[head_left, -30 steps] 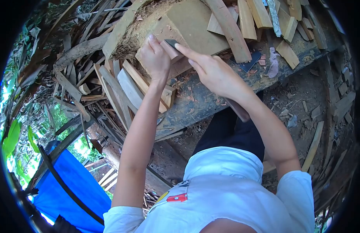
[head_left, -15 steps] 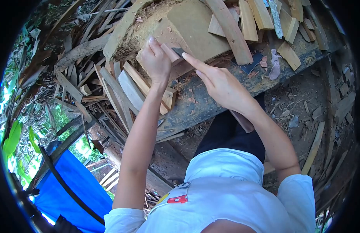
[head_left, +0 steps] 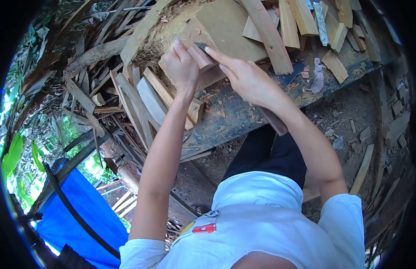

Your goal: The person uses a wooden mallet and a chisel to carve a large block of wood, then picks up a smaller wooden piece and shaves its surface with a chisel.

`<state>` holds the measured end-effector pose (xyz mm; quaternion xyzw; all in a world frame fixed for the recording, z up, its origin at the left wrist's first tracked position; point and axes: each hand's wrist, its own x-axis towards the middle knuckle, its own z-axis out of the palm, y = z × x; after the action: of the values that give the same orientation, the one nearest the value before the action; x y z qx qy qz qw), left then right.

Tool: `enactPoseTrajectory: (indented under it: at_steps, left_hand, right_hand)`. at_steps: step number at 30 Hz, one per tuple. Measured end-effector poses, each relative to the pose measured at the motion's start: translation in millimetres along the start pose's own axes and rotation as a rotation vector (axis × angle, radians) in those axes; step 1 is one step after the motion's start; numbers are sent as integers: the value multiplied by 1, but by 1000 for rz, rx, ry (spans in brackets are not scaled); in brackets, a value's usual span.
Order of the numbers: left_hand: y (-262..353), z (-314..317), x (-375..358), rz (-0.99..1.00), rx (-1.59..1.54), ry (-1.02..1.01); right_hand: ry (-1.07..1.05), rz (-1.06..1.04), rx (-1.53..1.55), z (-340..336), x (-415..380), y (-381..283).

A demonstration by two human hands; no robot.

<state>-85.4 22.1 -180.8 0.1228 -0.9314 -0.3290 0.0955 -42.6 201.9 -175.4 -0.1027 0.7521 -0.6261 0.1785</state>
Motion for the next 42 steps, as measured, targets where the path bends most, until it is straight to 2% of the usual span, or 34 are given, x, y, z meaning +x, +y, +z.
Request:
enactPoseTrajectory:
  at_steps: [1, 3, 5, 7, 8, 11, 13, 15, 17, 21, 25, 27, 31, 33, 37, 41, 42]
  left_hand:
    - [-1, 1, 0, 30, 12, 12]
    - [-1, 2, -1, 44, 24, 21]
    - [-2, 1, -3, 30, -8, 12]
    - [0, 1, -5, 19, -5, 12]
    - [0, 1, -3, 20, -1, 11]
    - [-2, 1, -1, 77, 24, 9]
    - [-6, 5, 0, 49, -18, 5]
    - [-3, 2, -2, 55, 6, 16]
    - [-2, 1, -3, 62, 7, 16]
    - [-6, 3, 0, 74, 14, 10]
    - [-4, 1, -5, 76, 19, -1]
    - [-4, 1, -1, 58, 13, 1]
    - [-6, 2, 0, 77, 10, 6]
    - [-3, 0, -2, 43, 6, -17]
    - [1, 1, 0, 88, 40, 12]
    - [-2, 0, -1, 49, 26, -5]
    - [0, -1, -2, 52, 29, -15]
  right_hand:
    - [5, -5, 0, -1, -5, -1]
    - [-146, 186, 9, -10, -28, -18]
    - [-165, 174, -2, -6, -35, -15]
    - [60, -111, 30, 1, -22, -4]
    - [61, -118, 30, 2, -17, -3]
    - [56, -103, 25, -1, -14, -7]
    - [-140, 148, -1, -10, -35, -22]
    - [-157, 183, 32, -11, -34, -25]
    - [-118, 79, 80, -11, -16, -16]
    - [-24, 69, 40, -2, -28, -13]
    - [-143, 187, 82, -13, -22, -23]
    - [-91, 127, 20, -7, -10, -15]
    - [-105, 159, 26, -3, -26, -12]
    - [34, -18, 51, 1, -30, -8]
    - [10, 3, 12, 1, -5, -6]
    - [-71, 116, 35, 0, -30, -12]
    - [7, 7, 33, 4, -28, -5]
